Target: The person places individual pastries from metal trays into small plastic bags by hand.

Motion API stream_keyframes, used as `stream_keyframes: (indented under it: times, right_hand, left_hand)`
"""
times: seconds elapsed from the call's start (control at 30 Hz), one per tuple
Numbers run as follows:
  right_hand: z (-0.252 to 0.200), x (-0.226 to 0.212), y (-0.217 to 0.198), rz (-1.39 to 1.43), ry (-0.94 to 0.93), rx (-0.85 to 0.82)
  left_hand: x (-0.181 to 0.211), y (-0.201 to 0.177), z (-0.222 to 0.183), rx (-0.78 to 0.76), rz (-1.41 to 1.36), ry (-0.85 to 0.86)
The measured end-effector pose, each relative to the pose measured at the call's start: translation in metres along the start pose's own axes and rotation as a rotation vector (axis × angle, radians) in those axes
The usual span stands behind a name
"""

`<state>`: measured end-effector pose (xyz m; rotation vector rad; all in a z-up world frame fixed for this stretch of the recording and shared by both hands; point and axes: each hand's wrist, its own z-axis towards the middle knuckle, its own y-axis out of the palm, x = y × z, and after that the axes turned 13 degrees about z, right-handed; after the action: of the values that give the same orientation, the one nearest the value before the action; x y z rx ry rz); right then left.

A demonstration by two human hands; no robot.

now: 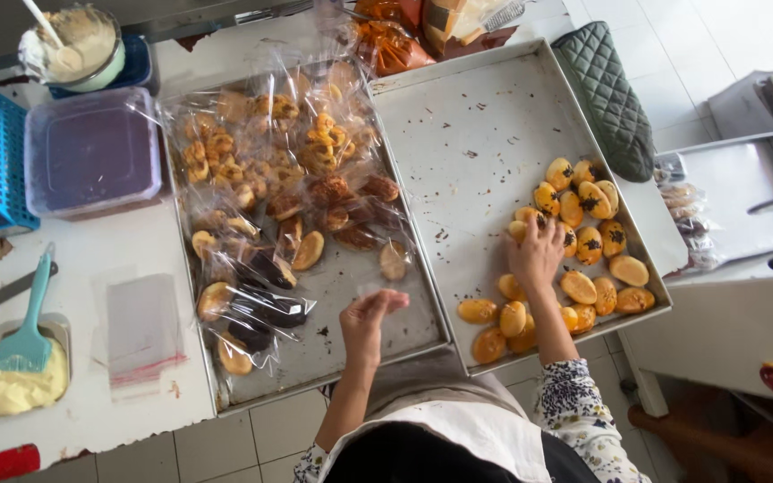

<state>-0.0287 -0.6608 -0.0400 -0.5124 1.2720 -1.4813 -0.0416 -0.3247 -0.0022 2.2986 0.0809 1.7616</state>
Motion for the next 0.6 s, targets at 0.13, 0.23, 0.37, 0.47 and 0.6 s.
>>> stream_keyframes:
  times: [0.13,0.23,0.37,0.47,0.6]
  right_hand:
    - [-0.028,0.027,0.021,0.074,-0.027,0.012]
    - [-0.030,0.019,0.012,0.157,0.004,-0.023]
    - [-0.007,-0.011,-0.024,0.713,0.204,-0.275]
    - [-0.004,-0.045,-0.045,1.260,0.276,-0.652]
    - [0.001,-0.076,-0.072,1.539,0.119,-0.974]
  left_hand:
    - [-0.002,0.002,0.006,0.031,-0.005,0.066]
    - [-0.002,0.001,0.010,0.002,0.037,0.092]
    - [-0.006,-0.003,0.013,-0.188,0.101,0.043]
    - [-0.017,-0.001,0.011,-0.284,0.236,-0.098]
    - [-0.021,0.003,0.009,-0.365,0.323,-0.151]
